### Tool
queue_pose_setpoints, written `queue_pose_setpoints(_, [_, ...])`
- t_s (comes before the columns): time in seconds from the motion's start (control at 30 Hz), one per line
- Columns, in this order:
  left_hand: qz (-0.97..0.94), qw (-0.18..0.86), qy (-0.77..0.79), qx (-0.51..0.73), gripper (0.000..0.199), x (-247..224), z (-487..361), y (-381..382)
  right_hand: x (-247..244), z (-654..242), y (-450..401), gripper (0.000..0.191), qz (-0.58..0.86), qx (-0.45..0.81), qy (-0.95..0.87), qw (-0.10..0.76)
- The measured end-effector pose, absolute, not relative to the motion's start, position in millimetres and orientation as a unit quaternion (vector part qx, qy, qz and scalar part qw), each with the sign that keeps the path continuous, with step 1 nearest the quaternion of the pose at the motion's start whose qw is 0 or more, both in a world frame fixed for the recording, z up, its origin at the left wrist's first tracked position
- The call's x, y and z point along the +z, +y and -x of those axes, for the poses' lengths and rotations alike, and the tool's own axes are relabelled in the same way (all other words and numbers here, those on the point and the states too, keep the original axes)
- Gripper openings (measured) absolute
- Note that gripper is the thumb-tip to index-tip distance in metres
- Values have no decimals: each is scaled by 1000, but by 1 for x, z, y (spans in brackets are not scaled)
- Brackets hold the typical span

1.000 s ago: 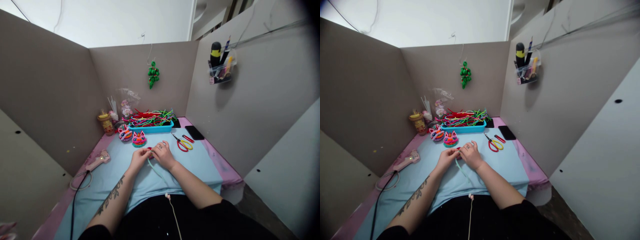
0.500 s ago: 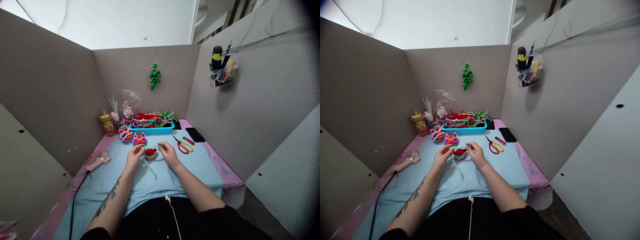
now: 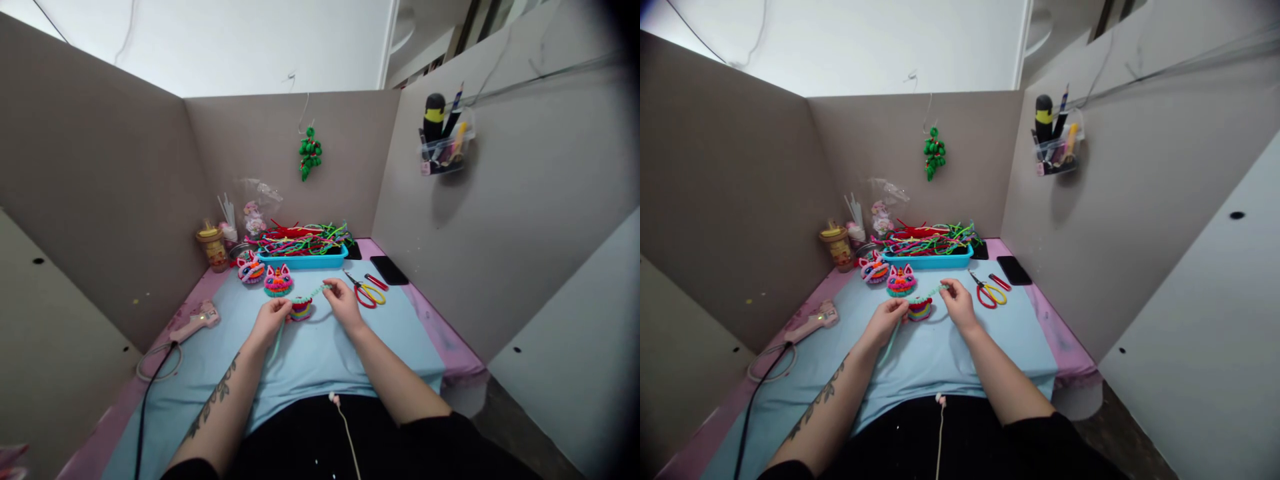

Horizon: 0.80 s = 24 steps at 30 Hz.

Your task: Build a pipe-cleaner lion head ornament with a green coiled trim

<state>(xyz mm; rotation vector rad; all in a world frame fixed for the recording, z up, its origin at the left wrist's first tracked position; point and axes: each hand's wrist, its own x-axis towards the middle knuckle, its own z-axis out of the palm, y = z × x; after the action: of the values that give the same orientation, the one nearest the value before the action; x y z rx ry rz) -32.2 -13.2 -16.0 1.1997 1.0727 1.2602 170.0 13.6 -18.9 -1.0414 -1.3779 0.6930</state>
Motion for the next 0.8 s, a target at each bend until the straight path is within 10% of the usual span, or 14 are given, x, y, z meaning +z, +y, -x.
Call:
queue_pose_setpoints(0.33, [-357,581,404,609,38,-11,39,-6,-18,-279,32,18,750,65,-639,158])
queue_pose_setpoints(0.8, [-226,619,329,677,16,-7,50,-4,-30,-296,41,18,763,153,-603,176])
